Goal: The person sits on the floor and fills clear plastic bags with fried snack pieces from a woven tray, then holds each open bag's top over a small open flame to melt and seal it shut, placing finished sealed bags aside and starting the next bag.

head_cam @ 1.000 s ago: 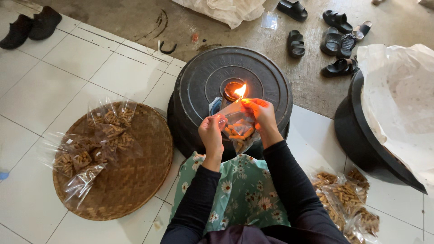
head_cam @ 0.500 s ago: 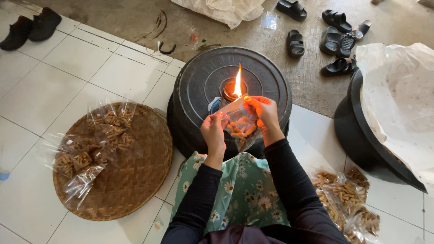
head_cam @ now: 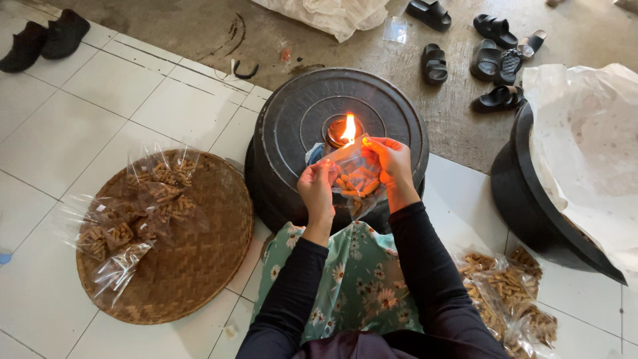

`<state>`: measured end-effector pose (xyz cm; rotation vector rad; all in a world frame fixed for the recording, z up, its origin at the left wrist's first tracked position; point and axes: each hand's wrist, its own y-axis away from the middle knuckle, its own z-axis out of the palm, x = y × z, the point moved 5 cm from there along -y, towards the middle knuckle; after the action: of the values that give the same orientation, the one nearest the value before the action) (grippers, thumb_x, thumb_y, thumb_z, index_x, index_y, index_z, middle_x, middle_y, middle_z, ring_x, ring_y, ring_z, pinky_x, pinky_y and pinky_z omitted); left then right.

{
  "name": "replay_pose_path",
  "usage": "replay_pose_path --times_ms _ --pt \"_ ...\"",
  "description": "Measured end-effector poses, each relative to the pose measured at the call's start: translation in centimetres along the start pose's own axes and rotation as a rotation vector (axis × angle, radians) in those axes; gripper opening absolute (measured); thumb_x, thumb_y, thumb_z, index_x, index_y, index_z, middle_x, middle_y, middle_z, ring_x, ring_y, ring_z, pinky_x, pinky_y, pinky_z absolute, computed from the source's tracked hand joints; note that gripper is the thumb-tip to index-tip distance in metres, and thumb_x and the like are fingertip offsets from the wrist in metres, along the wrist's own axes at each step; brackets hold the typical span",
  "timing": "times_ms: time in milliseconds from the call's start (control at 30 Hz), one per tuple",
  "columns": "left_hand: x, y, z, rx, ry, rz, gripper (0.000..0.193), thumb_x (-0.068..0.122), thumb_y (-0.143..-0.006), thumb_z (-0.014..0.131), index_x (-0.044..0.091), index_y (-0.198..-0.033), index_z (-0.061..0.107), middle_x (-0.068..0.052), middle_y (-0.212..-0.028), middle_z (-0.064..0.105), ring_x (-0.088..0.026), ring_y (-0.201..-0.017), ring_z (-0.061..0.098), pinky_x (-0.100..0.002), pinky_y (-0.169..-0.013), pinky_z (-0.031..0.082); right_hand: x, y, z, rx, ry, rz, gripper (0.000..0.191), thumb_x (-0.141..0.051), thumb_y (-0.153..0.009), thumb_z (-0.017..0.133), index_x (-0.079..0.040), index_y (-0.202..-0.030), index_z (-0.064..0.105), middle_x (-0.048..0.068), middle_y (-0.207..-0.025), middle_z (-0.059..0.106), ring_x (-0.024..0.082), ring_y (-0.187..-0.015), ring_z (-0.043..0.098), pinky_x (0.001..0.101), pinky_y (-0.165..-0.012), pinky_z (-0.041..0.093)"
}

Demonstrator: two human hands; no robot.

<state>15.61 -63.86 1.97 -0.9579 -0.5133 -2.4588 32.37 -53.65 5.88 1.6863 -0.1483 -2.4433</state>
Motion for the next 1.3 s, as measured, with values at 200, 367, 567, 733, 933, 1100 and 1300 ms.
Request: replay_pose_path --times_ms 200,367,567,733,933,1100,1300 --pt "0.2 0.2 -0.3 0.015 -0.022 0.019 0.013 0.009 -0.097 0.066 -0.003 -0.094 0.066 -0.008 -0.091 0.070 -0.017 -0.083 0.070 -0.029 -0.080 0.059 -0.1 0.4 0.5 -0.018 0.004 0.018 0.015 -0.001 -0.090 0.070 0.007 -0.101 0.073 0.013 -0.081 0.074 0.014 -0.062 0.067 0.0262 -0.055 0.054" --pt "0.3 0.3 0.3 0.002 -0.024 0.015 0.013 0.011 -0.095 0.066 -0.001 -0.091 0.065 -0.008 -0.090 0.070 -0.017 -0.082 0.070 -0.031 -0.081 0.060 -0.7 0.5 0.6 -0.017 -0.017 -0.016 0.014 -0.001 -0.091 0.071 0.009 -0.100 0.074 0.013 -0.081 0.074 0.014 -0.062 0.066 0.0258 -0.056 0.053" --pt "0.3 0.3 0.9 -0.016 0.002 0.041 0.015 0.010 -0.095 0.071 -0.002 -0.090 0.063 -0.008 -0.095 0.069 -0.016 -0.083 0.069 -0.032 -0.082 0.061 -1.2 0.6 0.5 0.023 -0.022 -0.011 0.013 -0.002 -0.090 0.072 0.008 -0.099 0.072 0.013 -0.081 0.073 0.015 -0.063 0.069 0.0264 -0.057 0.056" --pt "0.0 -0.2 1.2 -0.014 -0.017 0.034 0.013 0.010 -0.095 0.070 -0.003 -0.092 0.066 -0.008 -0.094 0.070 -0.016 -0.082 0.070 -0.031 -0.081 0.061 -1.7 0.4 0.6 0.016 -0.044 -0.044 0.012 -0.002 -0.090 0.073 0.007 -0.098 0.074 0.012 -0.081 0.074 0.015 -0.062 0.068 0.0256 -0.057 0.054" --pt "-0.2 -0.7 1.7 -0.026 -0.001 0.038 0.011 0.007 -0.095 0.066 -0.004 -0.094 0.067 -0.009 -0.094 0.071 -0.016 -0.081 0.071 -0.031 -0.080 0.061 -2.0 0.2 0.3 0.045 -0.025 -0.031 0.012 -0.003 -0.089 0.075 0.005 -0.097 0.075 0.012 -0.082 0.075 0.015 -0.064 0.070 0.0251 -0.057 0.055" --pt "-0.3 -0.9 2.3 -0.041 -0.016 0.057 0.013 0.008 -0.097 0.066 -0.005 -0.097 0.066 -0.011 -0.093 0.072 -0.016 -0.081 0.071 -0.031 -0.079 0.061 -2.4 -0.1 0.0 0.053 -0.010 -0.052 0.013 -0.005 -0.088 0.077 0.004 -0.096 0.074 0.012 -0.081 0.075 0.015 -0.064 0.070 0.0240 -0.057 0.053" --pt "-0.5 -0.6 3.0 -0.049 -0.065 0.073 0.015 0.010 -0.099 0.066 -0.004 -0.103 0.066 -0.010 -0.098 0.072 -0.014 -0.085 0.071 -0.029 -0.079 0.060 -2.7 -0.1 -0.5 0.070 -0.023 -0.050 0.014 -0.006 -0.087 0.079 0.005 -0.094 0.073 0.012 -0.080 0.074 0.014 -0.063 0.069 0.0234 -0.056 0.053"
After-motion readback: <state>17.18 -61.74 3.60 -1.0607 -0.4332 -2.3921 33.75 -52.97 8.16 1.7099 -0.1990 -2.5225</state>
